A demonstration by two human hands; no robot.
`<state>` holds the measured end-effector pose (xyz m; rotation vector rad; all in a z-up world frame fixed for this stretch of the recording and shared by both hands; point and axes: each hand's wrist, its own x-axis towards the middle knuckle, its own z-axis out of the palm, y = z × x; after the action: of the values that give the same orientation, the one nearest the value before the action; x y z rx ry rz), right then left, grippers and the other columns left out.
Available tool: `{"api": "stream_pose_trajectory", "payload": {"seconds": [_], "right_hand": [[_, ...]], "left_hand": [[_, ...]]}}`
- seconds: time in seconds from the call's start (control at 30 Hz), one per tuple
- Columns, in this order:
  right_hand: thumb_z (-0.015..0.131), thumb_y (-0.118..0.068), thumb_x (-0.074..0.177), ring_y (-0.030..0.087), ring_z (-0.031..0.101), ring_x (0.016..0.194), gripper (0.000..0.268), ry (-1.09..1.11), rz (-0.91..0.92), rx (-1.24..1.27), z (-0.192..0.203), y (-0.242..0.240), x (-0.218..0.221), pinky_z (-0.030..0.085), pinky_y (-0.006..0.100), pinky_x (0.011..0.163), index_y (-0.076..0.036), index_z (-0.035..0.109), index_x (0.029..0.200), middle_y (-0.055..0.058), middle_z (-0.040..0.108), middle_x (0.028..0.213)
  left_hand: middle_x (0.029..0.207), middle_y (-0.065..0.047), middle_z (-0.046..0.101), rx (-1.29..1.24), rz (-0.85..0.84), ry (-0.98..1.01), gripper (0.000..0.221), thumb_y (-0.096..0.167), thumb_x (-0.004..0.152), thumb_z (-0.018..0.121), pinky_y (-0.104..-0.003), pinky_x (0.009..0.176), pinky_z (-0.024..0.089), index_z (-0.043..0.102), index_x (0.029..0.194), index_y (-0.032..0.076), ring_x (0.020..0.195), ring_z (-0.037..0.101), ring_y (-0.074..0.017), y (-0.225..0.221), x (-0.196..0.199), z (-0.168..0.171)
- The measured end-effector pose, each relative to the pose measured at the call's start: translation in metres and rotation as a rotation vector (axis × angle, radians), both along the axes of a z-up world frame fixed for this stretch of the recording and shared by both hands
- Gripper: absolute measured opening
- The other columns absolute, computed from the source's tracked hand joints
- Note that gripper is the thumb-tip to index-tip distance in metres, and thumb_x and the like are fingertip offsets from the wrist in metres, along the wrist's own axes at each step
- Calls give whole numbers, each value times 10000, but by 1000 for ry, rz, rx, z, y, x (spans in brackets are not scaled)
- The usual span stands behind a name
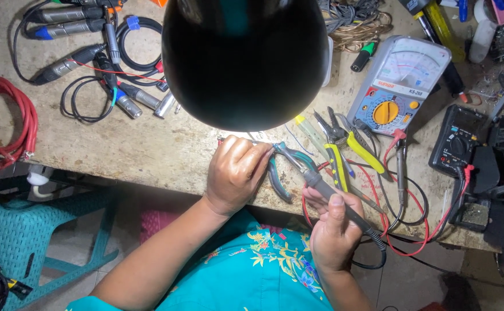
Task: Preparing and soldering wires as part of an electronics repair task on a workbench.
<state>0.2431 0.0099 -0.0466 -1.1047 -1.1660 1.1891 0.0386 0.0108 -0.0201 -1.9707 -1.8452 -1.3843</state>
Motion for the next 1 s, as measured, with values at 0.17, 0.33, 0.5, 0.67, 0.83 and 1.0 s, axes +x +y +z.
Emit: {"api": "stream_pose_trajectory", "payload": {"seconds": [0.17, 0.33, 0.5, 0.67, 0.83, 1.0], "right_hand": [[514, -249, 1062, 370, 771, 835, 266, 13, -14, -9, -2, 0, 1, 680, 419, 784, 10, 524, 1119, 287, 717, 931], [490, -209, 1061, 383, 768, 837, 237, -7, -8, 17, -2, 0, 2, 683, 444, 794, 21, 523, 1107, 290, 713, 930], [479, -209, 1089, 342, 779, 827, 231, 24, -9, 89, 8, -5, 15, 697, 388, 757, 11, 533, 1134, 279, 724, 950], [499, -196, 1074, 412, 706, 754, 185, -50, -391, 297, 10, 21, 84, 642, 463, 711, -53, 421, 985, 282, 580, 854], [528, -159, 1110, 305, 655, 776, 234, -175, -799, 423, 21, 46, 169, 634, 394, 743, -4, 488, 1280, 237, 593, 915], [550, -162, 1067, 178, 638, 727, 165, -310, -872, 288, 40, 50, 190, 559, 310, 796, -22, 538, 1153, 145, 637, 831]], "left_hand": [[776, -97, 564, -7, 4, -1, 107, 69, 1014, 675, -369, 626, 416, 711, 986, -28, 707, 484, -258, 0, 0, -1], [803, -101, 599, -2, -1, -18, 107, 72, 1013, 673, -370, 634, 432, 715, 993, -24, 717, 501, -265, 0, -1, 1], [809, -76, 625, 29, 105, -209, 45, 65, 961, 735, -368, 694, 438, 702, 964, 35, 737, 540, -231, -6, -6, 1], [873, -101, 648, 64, 241, -292, 33, 2, 956, 748, -335, 696, 488, 734, 986, 6, 719, 562, -203, -12, -28, -11], [924, -156, 655, 70, 298, -168, 260, -149, 949, 568, -392, 762, 521, 766, 1041, -7, 820, 625, -299, -22, -57, -16], [999, -176, 631, 0, 318, -167, 201, -84, 1007, 889, -329, 739, 496, 788, 1177, -49, 866, 601, -223, -37, -80, -40]]}}
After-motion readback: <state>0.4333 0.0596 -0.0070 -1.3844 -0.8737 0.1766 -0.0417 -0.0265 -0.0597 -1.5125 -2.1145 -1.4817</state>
